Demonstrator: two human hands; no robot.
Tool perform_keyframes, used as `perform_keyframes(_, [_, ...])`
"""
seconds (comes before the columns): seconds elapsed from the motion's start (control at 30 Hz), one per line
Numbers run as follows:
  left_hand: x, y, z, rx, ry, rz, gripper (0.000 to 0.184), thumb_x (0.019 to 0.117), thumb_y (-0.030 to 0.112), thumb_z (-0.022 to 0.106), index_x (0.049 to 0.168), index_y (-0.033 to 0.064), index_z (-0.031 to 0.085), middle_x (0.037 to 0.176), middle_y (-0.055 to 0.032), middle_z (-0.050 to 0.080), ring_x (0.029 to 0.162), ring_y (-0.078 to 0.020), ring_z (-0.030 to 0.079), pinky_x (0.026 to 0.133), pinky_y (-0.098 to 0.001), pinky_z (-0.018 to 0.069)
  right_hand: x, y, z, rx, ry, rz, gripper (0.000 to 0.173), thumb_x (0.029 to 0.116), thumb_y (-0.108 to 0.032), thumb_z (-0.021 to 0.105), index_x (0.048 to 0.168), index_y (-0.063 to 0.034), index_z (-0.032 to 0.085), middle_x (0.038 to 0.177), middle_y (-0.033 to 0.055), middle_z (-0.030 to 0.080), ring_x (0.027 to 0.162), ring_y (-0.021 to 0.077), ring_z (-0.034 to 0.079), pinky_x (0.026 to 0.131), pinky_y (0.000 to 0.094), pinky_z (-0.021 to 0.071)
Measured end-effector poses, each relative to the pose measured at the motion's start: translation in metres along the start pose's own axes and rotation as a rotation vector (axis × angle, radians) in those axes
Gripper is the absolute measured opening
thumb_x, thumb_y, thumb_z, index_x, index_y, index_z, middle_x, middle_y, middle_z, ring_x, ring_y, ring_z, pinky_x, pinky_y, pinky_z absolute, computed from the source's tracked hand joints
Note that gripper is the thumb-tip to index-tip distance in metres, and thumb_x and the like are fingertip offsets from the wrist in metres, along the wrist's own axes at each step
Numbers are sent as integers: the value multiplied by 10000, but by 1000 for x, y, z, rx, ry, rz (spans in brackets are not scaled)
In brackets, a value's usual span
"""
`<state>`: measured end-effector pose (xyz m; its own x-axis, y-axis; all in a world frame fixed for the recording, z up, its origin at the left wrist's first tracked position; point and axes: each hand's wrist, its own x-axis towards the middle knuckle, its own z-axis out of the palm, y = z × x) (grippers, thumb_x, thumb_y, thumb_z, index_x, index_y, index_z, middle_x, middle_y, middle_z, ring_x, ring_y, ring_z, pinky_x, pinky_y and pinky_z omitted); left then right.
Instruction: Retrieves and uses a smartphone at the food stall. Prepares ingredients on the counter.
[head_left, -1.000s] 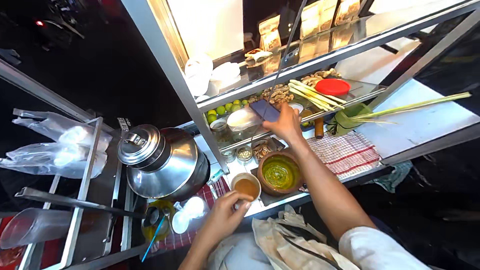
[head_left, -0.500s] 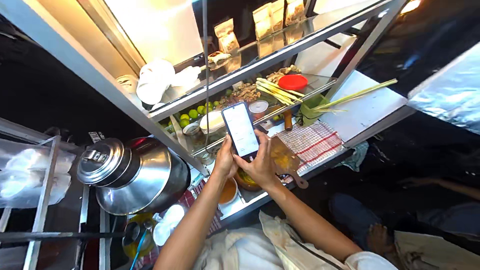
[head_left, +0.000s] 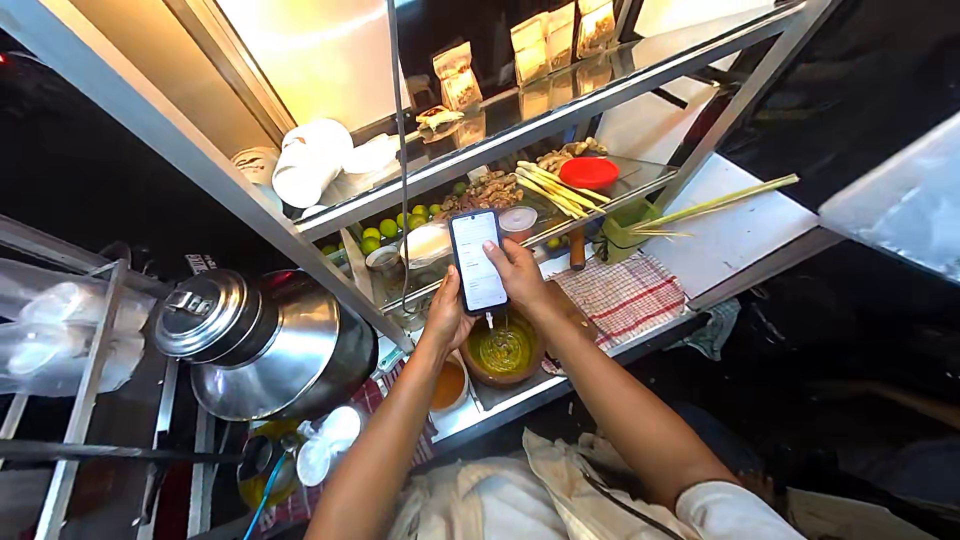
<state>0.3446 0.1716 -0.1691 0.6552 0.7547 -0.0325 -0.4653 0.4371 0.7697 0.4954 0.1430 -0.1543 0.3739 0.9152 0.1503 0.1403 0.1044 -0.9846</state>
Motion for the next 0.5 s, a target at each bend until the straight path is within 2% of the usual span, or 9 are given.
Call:
perform_keyframes(0.07, [7, 3, -5, 3, 14, 15, 545, 1098, 524, 237, 1427, 181, 503, 1269, -128, 667, 1116, -265, 681, 922, -457, 586, 9, 5, 2, 88, -79, -9, 434, 1075, -454, 496, 1248, -83, 638, 1005, 104, 741, 877, 199, 740, 803, 416, 630])
perform_keyframes(0.17, [19, 9, -13, 17, 49, 50, 541, 1100, 515, 226, 1456, 189, 469, 1284, -132, 659, 1123, -272, 678, 924, -459, 585, 22, 8, 3, 172, -206, -33, 398, 1077, -285, 518, 1424, -89, 515, 1136, 121, 723, 966, 203, 737, 868, 406, 624])
perform_keyframes(0.23, [27, 14, -17, 12, 106, 75, 534, 1103, 508, 234, 1456, 180, 464, 1277, -132, 661, 1120, -268, 680, 927, -455, 585, 31, 9, 2, 148, -280, -39, 468, 1037, -193, 545, 1486, -99, 454, 1212, 122, 705, 1017, 198, 726, 898, 406, 610])
perform_keyframes(0.3, [34, 18, -20, 0, 150, 93, 537, 1103, 505, 241, 1453, 170, 474, 1281, -135, 659, 1129, -272, 674, 945, -462, 575, 41, 10, 2, 130, -354, -54, 563, 957, -62, 579, 1498, -78, 422, 1254, 130, 684, 1043, 197, 715, 908, 400, 605])
perform_keyframes(0.37, [40, 21, -22, 18, 180, 115, 531, 1104, 504, 241, 1438, 172, 485, 1270, -128, 665, 1119, -264, 678, 936, -458, 580, 52, 11, 5, 83, -381, -60, 629, 904, 6, 602, 1499, -66, 410, 1266, 139, 679, 1056, 200, 712, 910, 405, 603])
perform_keyframes(0.43, [46, 23, -25, 26, 194, 143, 531, 1102, 509, 250, 1445, 179, 487, 1281, -120, 661, 1127, -259, 674, 941, -456, 576, 63, 10, 11, 46, -361, -56, 534, 966, -37, 617, 1471, -65, 446, 1246, 142, 688, 1046, 209, 718, 911, 417, 603])
perform_keyframes(0.5, [52, 24, -28, 18, 212, 163, 529, 1100, 510, 264, 1439, 174, 493, 1278, -122, 664, 1128, -260, 675, 940, -456, 577, 72, 11, 16, 37, -327, -62, 413, 1048, -186, 596, 1429, -64, 494, 1208, 130, 703, 1028, 199, 724, 918, 411, 604])
